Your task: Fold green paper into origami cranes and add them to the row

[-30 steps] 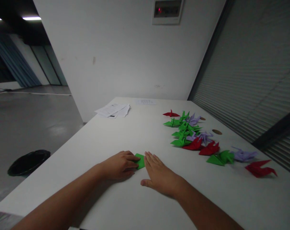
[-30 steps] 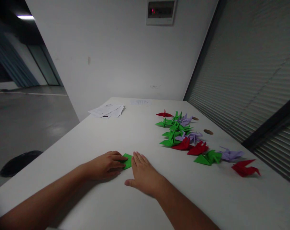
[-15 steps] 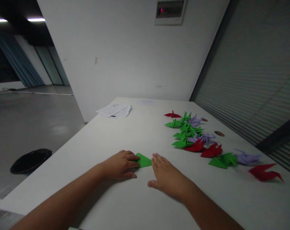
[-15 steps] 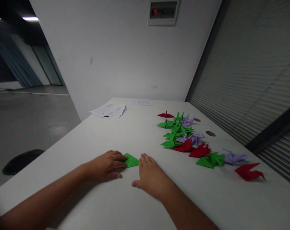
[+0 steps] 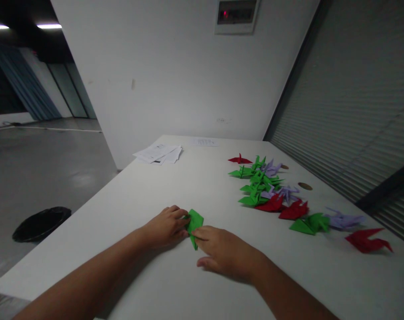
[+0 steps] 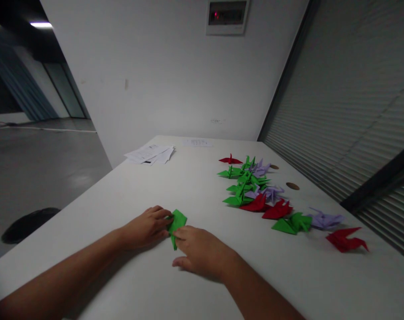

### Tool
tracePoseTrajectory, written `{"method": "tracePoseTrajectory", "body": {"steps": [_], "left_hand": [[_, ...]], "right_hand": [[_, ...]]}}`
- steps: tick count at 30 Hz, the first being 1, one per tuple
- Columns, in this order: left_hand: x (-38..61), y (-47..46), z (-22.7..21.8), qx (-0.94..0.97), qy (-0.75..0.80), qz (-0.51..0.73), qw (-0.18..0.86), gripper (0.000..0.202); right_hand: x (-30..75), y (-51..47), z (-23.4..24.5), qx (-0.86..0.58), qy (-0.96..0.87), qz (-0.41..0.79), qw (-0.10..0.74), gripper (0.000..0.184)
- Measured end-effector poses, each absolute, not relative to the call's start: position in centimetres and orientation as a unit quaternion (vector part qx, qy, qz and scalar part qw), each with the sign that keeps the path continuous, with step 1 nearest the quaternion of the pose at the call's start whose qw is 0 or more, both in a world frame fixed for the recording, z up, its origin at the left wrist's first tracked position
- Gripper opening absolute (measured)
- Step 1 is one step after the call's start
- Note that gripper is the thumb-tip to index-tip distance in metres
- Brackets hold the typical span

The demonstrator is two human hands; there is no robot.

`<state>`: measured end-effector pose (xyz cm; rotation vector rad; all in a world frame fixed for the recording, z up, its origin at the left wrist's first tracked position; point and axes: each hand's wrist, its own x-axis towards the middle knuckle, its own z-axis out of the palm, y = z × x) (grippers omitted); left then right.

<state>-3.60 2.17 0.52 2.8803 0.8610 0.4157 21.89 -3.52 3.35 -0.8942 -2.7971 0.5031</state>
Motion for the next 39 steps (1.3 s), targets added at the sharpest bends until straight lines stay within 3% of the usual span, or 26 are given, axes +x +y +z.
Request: {"method": "tracePoseTrajectory", "body": {"steps": [2,9,13,18,22,28,39], "left_hand": [[-3.4,2.1,0.4,0.948,0.28,0.143,0.055,0.036],[-2.3,1.7,0.0,0.939,0.317,0.127,0.05,0.03],[-2.1,1.6,0.1,0.937,0.322,0.125,0.057,0.033],[-2.3,1.5,0.3,0.934,0.321,0.139,0.077,0.038],[-2.2,1.4,0.5,0.93,0.331,0.137,0.083,0.047],[-2.3,1.6,0.4,0.934,0.32,0.129,0.089,0.047],[-2.5,1.6,0.3,0.938,0.302,0.146,0.082,0.044]], "right_hand": [[21.9,-3.0,2.9,-0.281,-0.935,0.191,0.097,0.024],[21.3,-0.4,-0.5,-0.319,-0.909,0.174,0.202,0.017],[21.3,-0.2,-1.1,-0.39,-0.875,0.16,0.238,0.051],[22.0,-0.4,-0.6,-0.414,-0.858,0.204,0.227,0.064],[22.7,-0.3,0.1,-0.428,-0.851,0.203,0.228,0.052],[23.2,-0.2,1.1,-0.418,-0.886,0.147,0.133,0.019],[23.0,-0.9,1.0,-0.415,-0.901,0.079,0.097,0.015]]}}
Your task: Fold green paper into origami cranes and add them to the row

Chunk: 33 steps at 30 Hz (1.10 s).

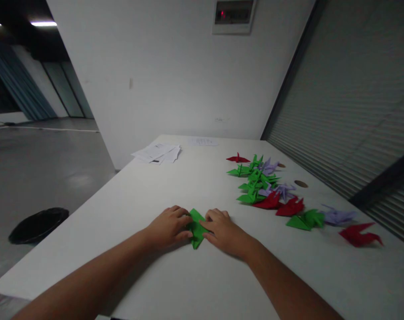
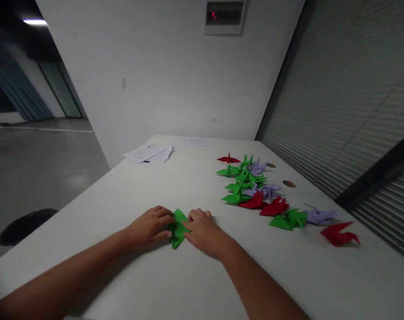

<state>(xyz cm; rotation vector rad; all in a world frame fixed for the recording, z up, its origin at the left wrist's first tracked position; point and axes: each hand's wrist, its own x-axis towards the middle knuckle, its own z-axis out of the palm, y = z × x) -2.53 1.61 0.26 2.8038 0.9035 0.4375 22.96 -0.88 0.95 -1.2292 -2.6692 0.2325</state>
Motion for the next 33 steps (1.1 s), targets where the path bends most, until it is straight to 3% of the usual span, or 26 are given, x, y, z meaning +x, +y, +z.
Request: {"method": "tracePoseTrajectory", "body": {"steps": [12,19,24,29,33], "left_hand": [[-3.6,2.3,0.2,0.945,0.261,0.174,0.088,0.017],[-3.0,1.9,0.3,0.952,0.203,0.172,0.149,0.018],[-2.9,1.7,0.3,0.949,0.228,0.16,0.149,0.018],[-2.7,1.7,0.0,0.938,0.261,0.167,0.157,0.025],[-2.7,1.7,-0.5,0.928,0.286,0.173,0.164,0.027]], "right_hand": [[23.4,-0.8,1.0,-0.421,-0.898,0.068,0.11,0.017],[23.4,-0.5,0.3,-0.4,-0.905,0.082,0.122,0.029],[23.5,-0.6,0.3,-0.392,-0.907,0.095,0.118,0.038],[23.6,-0.8,1.1,-0.383,-0.91,0.107,0.117,0.059],[23.5,-0.8,1.5,-0.386,-0.909,0.113,0.111,0.06]]}}
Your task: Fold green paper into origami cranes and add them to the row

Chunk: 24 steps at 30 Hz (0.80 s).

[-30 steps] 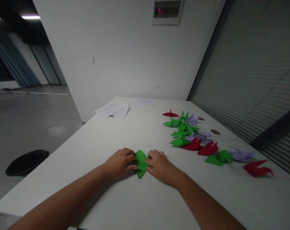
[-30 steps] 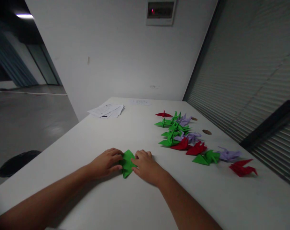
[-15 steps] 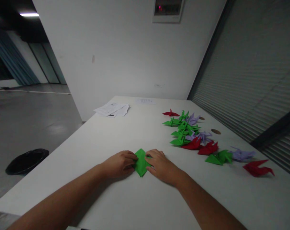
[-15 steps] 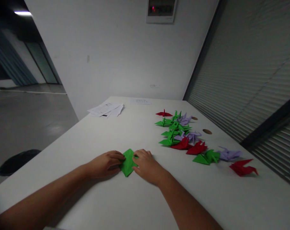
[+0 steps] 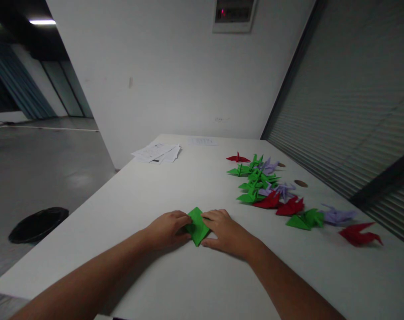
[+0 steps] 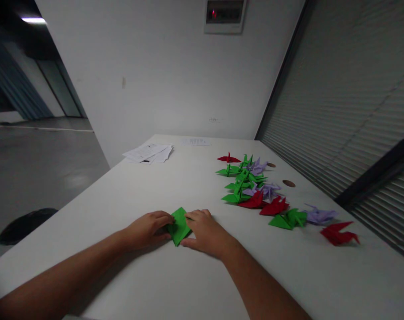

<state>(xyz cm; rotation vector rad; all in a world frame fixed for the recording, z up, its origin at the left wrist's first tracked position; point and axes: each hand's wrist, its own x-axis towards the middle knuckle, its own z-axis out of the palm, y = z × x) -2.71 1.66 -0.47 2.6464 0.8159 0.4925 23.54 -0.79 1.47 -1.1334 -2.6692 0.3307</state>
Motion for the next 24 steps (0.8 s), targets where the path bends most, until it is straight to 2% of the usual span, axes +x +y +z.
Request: {"method": "tracePoseTrajectory", "body": {"steps": [12,24], "left_hand": [[-2.9,1.6,-0.3,0.887,0.331,0.225,0.23,0.038],[-2.7,1.9,-0.3,0.886,0.331,0.227,0.231,0.026]], "right_hand": [[23.8,-0.3,1.0,-0.381,-0.909,0.113,0.129,0.047],[23.9,0.2,0.7,-0.366,-0.917,0.094,0.131,0.028]]}}
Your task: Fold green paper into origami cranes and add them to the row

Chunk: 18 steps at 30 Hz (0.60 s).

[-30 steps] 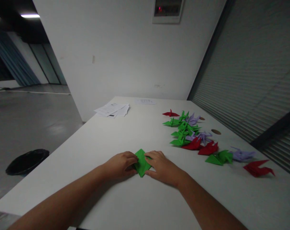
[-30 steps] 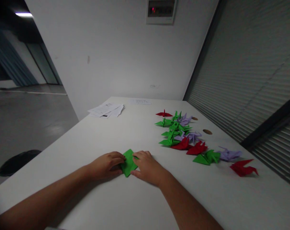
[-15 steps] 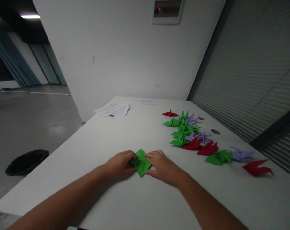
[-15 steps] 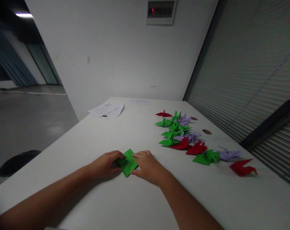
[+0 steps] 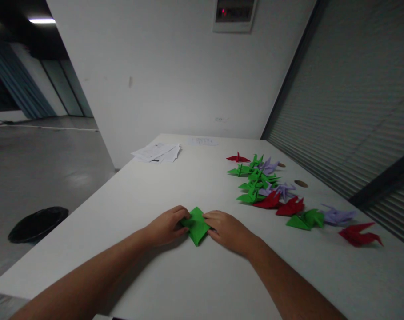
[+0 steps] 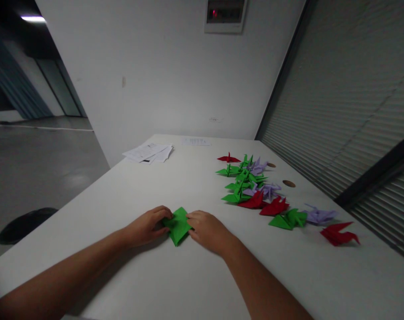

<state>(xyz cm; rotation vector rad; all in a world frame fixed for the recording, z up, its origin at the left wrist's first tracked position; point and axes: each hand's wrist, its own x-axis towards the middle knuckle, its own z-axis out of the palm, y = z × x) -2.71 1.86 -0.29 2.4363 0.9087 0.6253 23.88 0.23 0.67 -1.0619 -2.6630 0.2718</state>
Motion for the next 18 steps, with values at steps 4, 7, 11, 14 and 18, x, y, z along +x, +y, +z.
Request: {"method": "tracePoseTrajectory", "body": {"steps": [4,7,11,14,18], "left_hand": [[-2.8,1.6,0.0,0.89,0.327,0.222,0.229,0.039],[-2.8,1.5,-0.1,0.889,0.33,0.219,0.23,0.043],[-2.7,1.7,-0.6,0.882,0.361,0.214,0.216,0.039],[-2.5,2.0,-1.1,0.875,0.389,0.202,0.203,0.041],[-2.3,2.2,-1.2,0.876,0.393,0.206,0.189,0.04]], "right_hand": [[23.8,0.4,0.0,-0.375,-0.913,0.081,0.138,0.023],[23.8,0.6,-0.3,-0.395,-0.902,0.096,0.144,0.022],[23.7,0.5,0.1,-0.41,-0.892,0.119,0.149,0.019],[23.4,0.3,0.3,-0.423,-0.882,0.117,0.17,0.016],[22.5,0.1,-0.3,-0.411,-0.881,0.116,0.203,0.038]]}}
